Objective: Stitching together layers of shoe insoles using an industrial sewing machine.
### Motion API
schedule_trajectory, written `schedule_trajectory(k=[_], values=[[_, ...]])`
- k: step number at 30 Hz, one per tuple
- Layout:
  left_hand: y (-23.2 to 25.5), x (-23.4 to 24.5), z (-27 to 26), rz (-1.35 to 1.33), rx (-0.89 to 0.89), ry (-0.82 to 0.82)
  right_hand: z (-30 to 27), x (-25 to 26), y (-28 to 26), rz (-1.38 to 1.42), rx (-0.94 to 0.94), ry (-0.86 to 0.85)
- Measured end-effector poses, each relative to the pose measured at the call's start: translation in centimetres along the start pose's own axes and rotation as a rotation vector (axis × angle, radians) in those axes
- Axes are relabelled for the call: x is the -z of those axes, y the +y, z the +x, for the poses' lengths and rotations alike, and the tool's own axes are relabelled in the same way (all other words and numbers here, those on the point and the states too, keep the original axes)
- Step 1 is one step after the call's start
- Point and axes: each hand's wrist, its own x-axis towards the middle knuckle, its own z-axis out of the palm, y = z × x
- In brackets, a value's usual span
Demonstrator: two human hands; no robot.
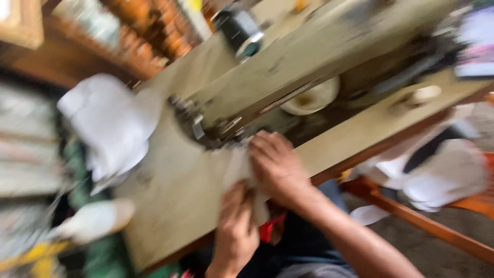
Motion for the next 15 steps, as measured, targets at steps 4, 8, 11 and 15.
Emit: schedule_trajectory(k=[4, 8, 11, 15], values=[[-2.2, -1.4, 0.0, 0.237, -0.112, 0.243, -0.8, 0.1, 0.4, 0.105, -0.008, -0.019], [-11.7, -6.0, -4.8, 0.480, -0.157, 0.310, -0.6, 0.5, -0.6, 0.070, -0.098, -0.015], [-17.2, -8.4, -9.3, 0.605, 0.033, 0.072, -0.3, 1.4, -0.7, 0.095, -0.158, -0.207], [-27.8, -12.9, -12.1, 0.605, -0.011, 0.147, 0.0, 2.1, -1.0, 0.117, -0.184, -0.257]])
